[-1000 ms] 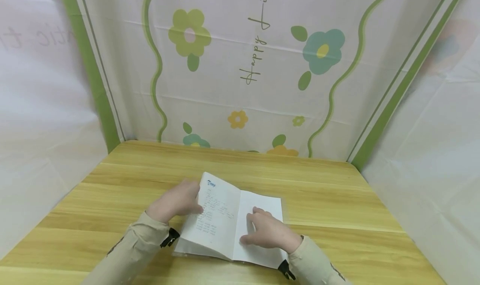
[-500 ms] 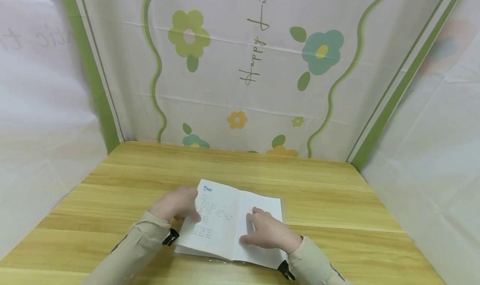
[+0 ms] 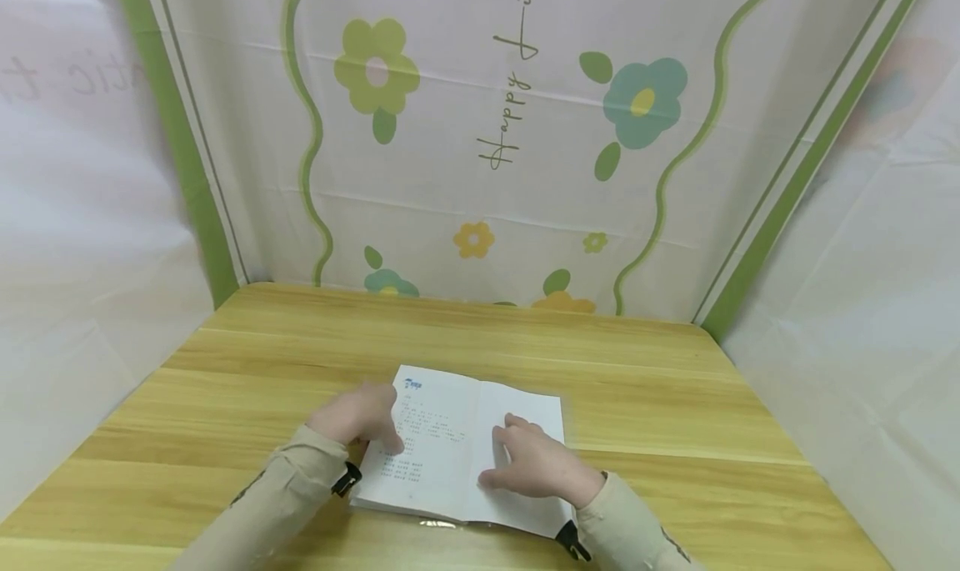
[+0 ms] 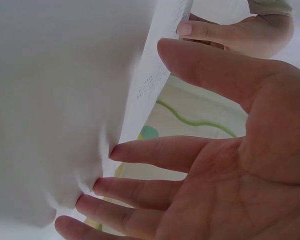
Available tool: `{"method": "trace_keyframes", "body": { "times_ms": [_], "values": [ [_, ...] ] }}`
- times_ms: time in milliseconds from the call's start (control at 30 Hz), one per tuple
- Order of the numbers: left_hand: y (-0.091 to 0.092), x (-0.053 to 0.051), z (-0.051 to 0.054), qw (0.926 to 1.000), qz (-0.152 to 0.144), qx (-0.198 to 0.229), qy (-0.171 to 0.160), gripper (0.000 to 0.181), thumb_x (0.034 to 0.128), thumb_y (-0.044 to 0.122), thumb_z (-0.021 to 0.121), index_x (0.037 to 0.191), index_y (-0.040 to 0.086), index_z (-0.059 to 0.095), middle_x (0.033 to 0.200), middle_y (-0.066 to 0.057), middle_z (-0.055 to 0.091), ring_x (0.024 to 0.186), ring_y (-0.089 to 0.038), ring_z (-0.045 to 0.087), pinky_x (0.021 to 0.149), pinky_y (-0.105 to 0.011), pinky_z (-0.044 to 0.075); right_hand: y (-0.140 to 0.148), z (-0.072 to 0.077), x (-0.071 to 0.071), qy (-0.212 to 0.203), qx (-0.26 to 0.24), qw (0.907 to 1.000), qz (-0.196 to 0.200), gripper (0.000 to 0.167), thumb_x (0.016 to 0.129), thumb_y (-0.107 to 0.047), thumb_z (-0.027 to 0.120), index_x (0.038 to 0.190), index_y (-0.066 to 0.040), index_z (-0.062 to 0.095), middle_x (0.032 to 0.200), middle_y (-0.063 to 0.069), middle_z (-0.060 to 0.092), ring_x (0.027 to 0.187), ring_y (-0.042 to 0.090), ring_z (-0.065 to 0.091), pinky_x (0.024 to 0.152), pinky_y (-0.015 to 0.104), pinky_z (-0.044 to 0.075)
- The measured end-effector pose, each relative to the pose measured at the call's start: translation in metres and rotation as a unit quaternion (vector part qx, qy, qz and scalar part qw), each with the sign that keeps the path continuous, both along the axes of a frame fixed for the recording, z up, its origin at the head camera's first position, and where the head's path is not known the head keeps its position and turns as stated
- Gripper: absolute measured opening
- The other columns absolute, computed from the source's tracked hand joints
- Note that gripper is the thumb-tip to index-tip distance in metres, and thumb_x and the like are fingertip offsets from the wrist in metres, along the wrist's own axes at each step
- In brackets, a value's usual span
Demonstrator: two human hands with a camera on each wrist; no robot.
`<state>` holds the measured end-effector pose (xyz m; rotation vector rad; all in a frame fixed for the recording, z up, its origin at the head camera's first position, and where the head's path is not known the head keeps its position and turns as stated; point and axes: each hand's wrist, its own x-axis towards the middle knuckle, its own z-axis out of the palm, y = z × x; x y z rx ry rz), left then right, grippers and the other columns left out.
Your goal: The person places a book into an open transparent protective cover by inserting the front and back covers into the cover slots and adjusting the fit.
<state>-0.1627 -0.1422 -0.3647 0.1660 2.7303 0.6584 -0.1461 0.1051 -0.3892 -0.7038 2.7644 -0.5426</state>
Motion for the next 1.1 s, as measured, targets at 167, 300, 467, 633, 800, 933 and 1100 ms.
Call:
{"method": "trace_keyframes", "body": {
  "times_ms": [167, 300, 467, 633, 800, 933, 1100],
  "values": [
    [0.0027, 0.0016, -0.0027, 1.0, 0.004, 0.005, -0.002, 0.036, 0.0719, 0.004, 0.084, 0.093, -0.006, 0.056, 0.075, -0.014, 0.054, 0.056, -0.025, 0.058, 0.048, -0.032, 0.051, 0.0015, 0.0001, -0.0009, 0.005, -0.007, 1.0, 0.0, 0.041, 0.079, -0.029, 0.079, 0.101, 0.003, 0.066, 0.132, 0.033, 0.049, 0.12, 0.049, 0.049, 0.096, 0.056, 0.044],
    [0.0041, 0.0028, -0.0041, 0.9999, 0.014, 0.004, -0.004, 0.035, 0.0714, 0.004, 0.084, 0.091, -0.005, 0.056, 0.073, -0.014, 0.054, 0.054, -0.025, 0.058, 0.047, -0.031, 0.051, 0.0019, 0.0001, -0.0015, 0.005, -0.008, 1.0, -0.001, 0.041, 0.08, -0.029, 0.079, 0.101, 0.003, 0.066, 0.132, 0.034, 0.049, 0.12, 0.049, 0.049, 0.096, 0.055, 0.044],
    [0.0059, 0.004, -0.0046, 0.9998, 0.018, 0.007, -0.001, 0.033, 0.0718, 0.003, 0.084, 0.087, -0.005, 0.055, 0.072, -0.014, 0.054, 0.053, -0.025, 0.058, 0.048, -0.032, 0.052, 0.0022, 0.0005, -0.0014, 0.004, -0.009, 0.9999, -0.001, 0.043, 0.08, -0.03, 0.079, 0.103, 0.004, 0.066, 0.133, 0.035, 0.048, 0.121, 0.049, 0.049, 0.097, 0.056, 0.044],
    [0.008, 0.0044, -0.0041, 0.9997, 0.022, 0.005, -0.002, 0.034, 0.0726, 0.003, 0.084, 0.089, -0.005, 0.055, 0.074, -0.015, 0.053, 0.055, -0.026, 0.058, 0.049, -0.032, 0.052, 0.0027, 0.0005, -0.0016, 0.008, -0.008, 0.9999, -0.005, 0.041, 0.079, -0.031, 0.079, 0.102, 0.002, 0.068, 0.133, 0.034, 0.049, 0.12, 0.049, 0.05, 0.094, 0.058, 0.045],
    [0.0095, 0.0056, -0.0044, 0.9996, 0.027, 0.004, 0.0, 0.034, 0.072, 0.002, 0.084, 0.088, -0.005, 0.055, 0.074, -0.015, 0.053, 0.055, -0.026, 0.058, 0.048, -0.031, 0.051, 0.0028, 0.0007, -0.0018, 0.008, -0.008, 0.9999, -0.007, 0.04, 0.079, -0.032, 0.078, 0.1, 0.0, 0.067, 0.134, 0.034, 0.049, 0.121, 0.049, 0.049, 0.093, 0.059, 0.045],
    [0.0103, 0.0063, -0.0047, 0.9996, 0.029, 0.002, 0.002, 0.035, 0.0717, 0.002, 0.084, 0.089, -0.006, 0.055, 0.075, -0.014, 0.052, 0.056, -0.026, 0.057, 0.048, -0.031, 0.051, 0.0035, 0.0009, -0.0019, 0.009, -0.014, 0.9998, -0.006, 0.036, 0.079, -0.032, 0.078, 0.096, -0.002, 0.066, 0.134, 0.034, 0.048, 0.12, 0.049, 0.049, 0.091, 0.059, 0.046],
    [0.0104, 0.0059, -0.0054, 0.9995, 0.03, -0.003, 0.003, 0.036, 0.0719, 0.003, 0.085, 0.091, -0.006, 0.055, 0.075, -0.014, 0.052, 0.056, -0.025, 0.058, 0.048, -0.03, 0.051, 0.0047, 0.0016, -0.002, 0.005, -0.025, 0.9997, -0.007, 0.037, 0.08, -0.03, 0.078, 0.099, -0.001, 0.066, 0.134, 0.034, 0.048, 0.122, 0.05, 0.047, 0.094, 0.058, 0.044]
  ]
}}
